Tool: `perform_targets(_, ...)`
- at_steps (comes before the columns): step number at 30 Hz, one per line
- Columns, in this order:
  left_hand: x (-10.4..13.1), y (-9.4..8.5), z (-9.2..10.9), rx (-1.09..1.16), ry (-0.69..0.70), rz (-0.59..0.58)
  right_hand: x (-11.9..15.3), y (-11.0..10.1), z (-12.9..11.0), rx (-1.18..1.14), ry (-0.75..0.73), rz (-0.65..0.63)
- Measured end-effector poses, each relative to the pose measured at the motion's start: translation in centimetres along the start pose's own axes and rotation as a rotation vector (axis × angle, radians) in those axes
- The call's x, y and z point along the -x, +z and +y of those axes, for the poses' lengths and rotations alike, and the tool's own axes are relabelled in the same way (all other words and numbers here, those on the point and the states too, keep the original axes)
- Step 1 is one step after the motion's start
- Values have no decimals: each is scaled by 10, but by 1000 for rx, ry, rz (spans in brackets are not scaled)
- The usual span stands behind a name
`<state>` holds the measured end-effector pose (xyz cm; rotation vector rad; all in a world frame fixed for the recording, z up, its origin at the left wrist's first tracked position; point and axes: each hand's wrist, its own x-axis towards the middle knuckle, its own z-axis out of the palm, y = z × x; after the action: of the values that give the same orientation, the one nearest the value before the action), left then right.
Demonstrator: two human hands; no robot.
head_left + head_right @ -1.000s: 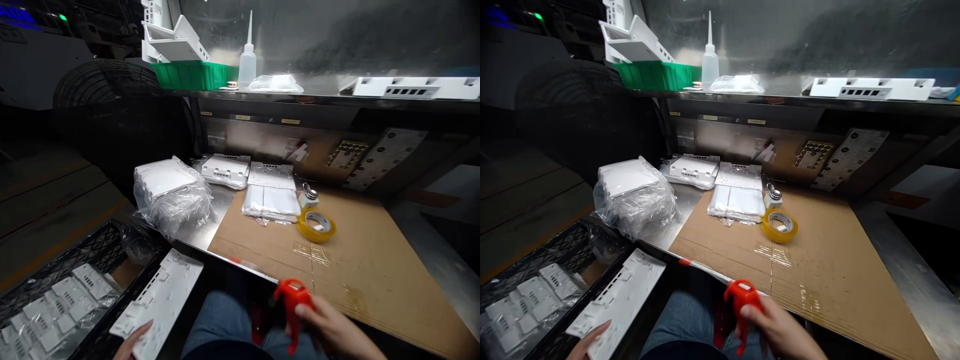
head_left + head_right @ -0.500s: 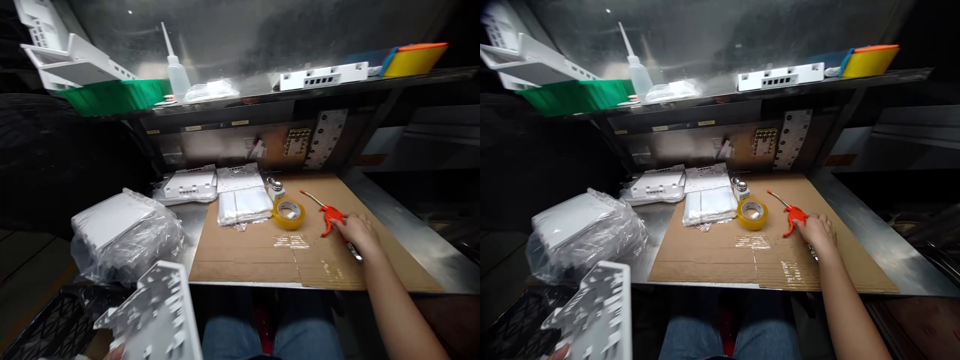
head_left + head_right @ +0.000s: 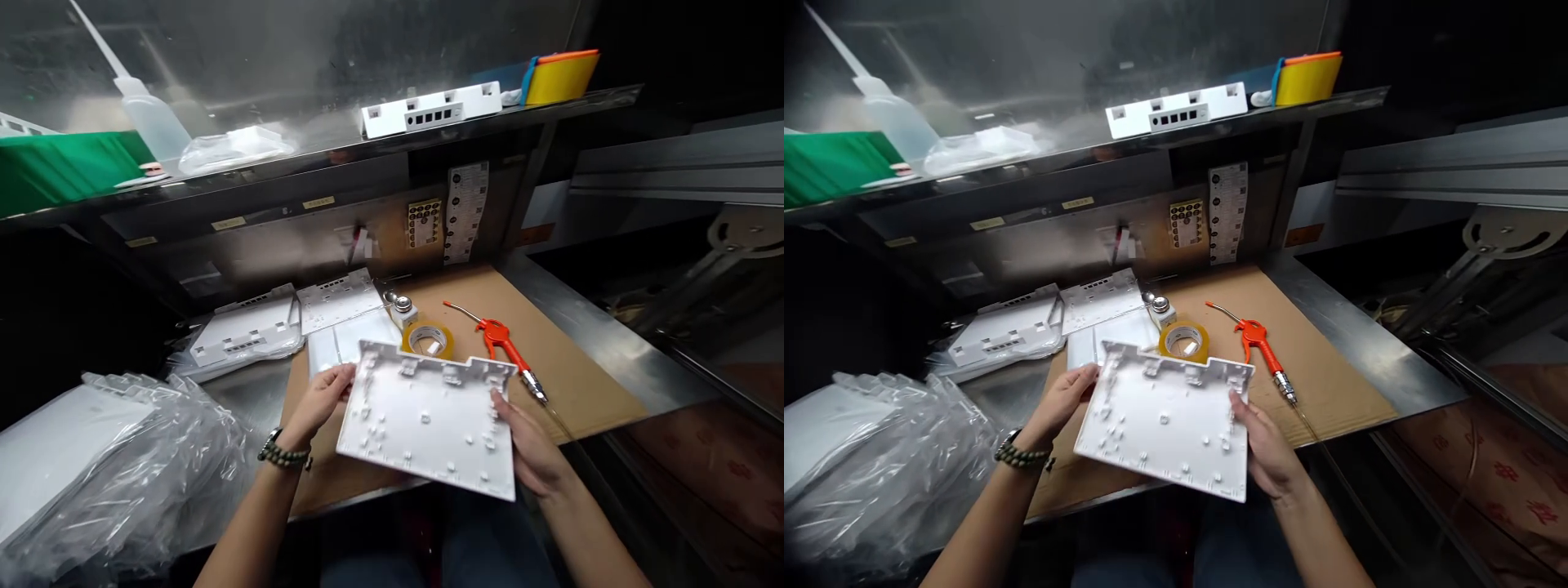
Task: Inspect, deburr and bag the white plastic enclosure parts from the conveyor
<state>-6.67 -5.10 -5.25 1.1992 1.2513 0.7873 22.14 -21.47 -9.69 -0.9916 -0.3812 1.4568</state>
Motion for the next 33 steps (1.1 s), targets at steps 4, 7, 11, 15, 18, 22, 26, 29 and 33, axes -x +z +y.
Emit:
perform_targets(4, -29, 15, -15, -185, 262, 116, 1, -24, -16, -118, -119, 184)
perform_targets(7, -39, 16, -25, -300, 354, 165, 7, -31, -26, -135, -163, 256)
perform_targets(11, -47, 8, -23, -387, 384, 225, 13, -33, -32, -191, -169, 334)
perform_targets(15, -61, -5, -11, -386, 356, 198, 14, -34, -32, -198, -175, 340)
perform_targets(18, -78, -16, -6, -319, 287, 110, 15, -34, -31, -214, -167, 339)
perform_targets(22, -94, -29, 0, -245, 211, -3, 13, -29, -25, -185, -224, 392)
perform_targets(26, -97, -31, 1, -248, 239, -75, 7, -3, -4, -22, -335, 378)
perform_targets(29, -95, -24, -2, -326, 323, -35, 0, 31, 15, 233, -428, 322)
perform_targets(33, -95, -13, -7, -490, 442, 50, -11, 71, 31, 522, -605, 210)
